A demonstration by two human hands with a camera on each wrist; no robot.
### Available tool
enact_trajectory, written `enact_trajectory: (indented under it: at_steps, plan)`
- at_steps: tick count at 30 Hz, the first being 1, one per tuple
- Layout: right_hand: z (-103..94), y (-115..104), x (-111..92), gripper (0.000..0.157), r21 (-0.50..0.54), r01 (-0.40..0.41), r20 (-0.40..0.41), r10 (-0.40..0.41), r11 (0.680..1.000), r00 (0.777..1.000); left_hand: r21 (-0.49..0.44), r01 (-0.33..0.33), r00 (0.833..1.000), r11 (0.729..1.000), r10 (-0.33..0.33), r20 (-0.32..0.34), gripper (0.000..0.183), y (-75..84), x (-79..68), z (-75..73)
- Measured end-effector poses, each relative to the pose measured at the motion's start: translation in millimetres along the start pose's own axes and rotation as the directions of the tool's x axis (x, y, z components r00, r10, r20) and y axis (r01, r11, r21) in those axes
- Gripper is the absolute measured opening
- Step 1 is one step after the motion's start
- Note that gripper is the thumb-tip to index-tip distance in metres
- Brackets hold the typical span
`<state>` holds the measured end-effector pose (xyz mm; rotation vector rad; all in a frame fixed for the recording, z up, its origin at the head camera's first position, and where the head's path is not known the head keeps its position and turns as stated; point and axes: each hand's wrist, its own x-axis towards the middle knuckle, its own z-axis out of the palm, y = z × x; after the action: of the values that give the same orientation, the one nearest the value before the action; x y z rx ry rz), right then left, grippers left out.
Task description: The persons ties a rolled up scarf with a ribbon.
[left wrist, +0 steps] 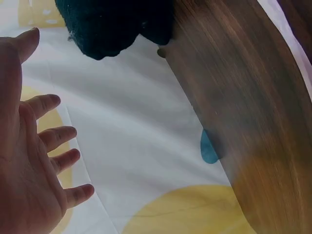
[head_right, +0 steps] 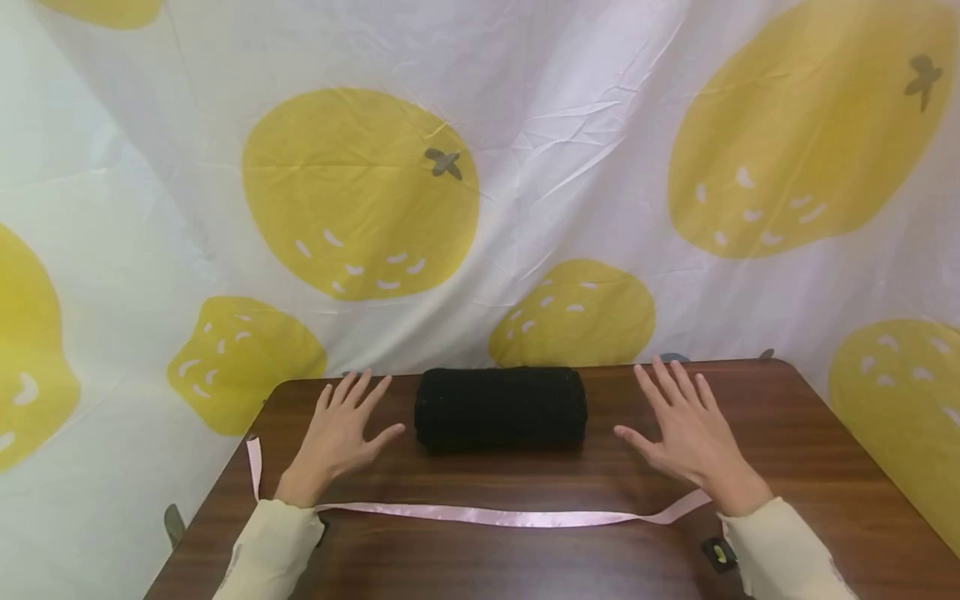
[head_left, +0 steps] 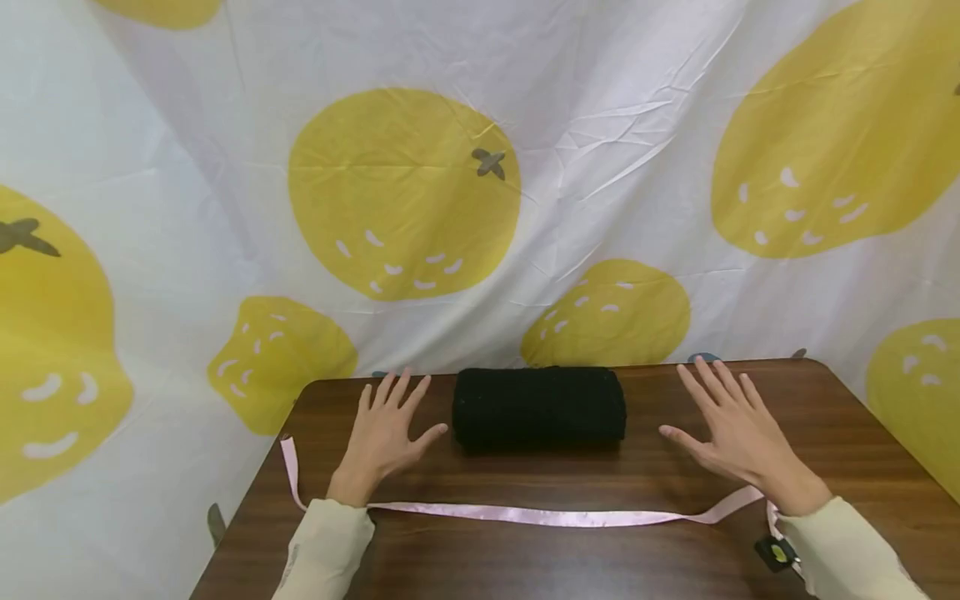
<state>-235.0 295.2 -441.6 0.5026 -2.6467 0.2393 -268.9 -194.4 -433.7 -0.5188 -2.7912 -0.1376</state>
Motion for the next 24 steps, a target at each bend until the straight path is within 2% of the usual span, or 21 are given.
enact_trajectory:
  at_steps: [9,18,24]
  plan:
    - [2.3,-10,6,0.092,0.029,0.012,0.02,-0.013,1.0,1.0,0.003,-0.021,1.0,1.0,0.021,0.002,0.079,6.9,4.4,0.4]
    - [10.0,-19,16,0.092,0.032,0.055,-0.012,-0.055,0.998,0.998,-0.006,-0.03,0.999,1.0,0.03,0.024,0.08,8.6,10.7,8.1]
    - [14.6,-25,19,0.092,0.044,0.073,-0.007,-0.073,0.996,0.997,-0.028,-0.046,0.999,0.999,0.047,0.015,0.08,14.6,15.5,11.1]
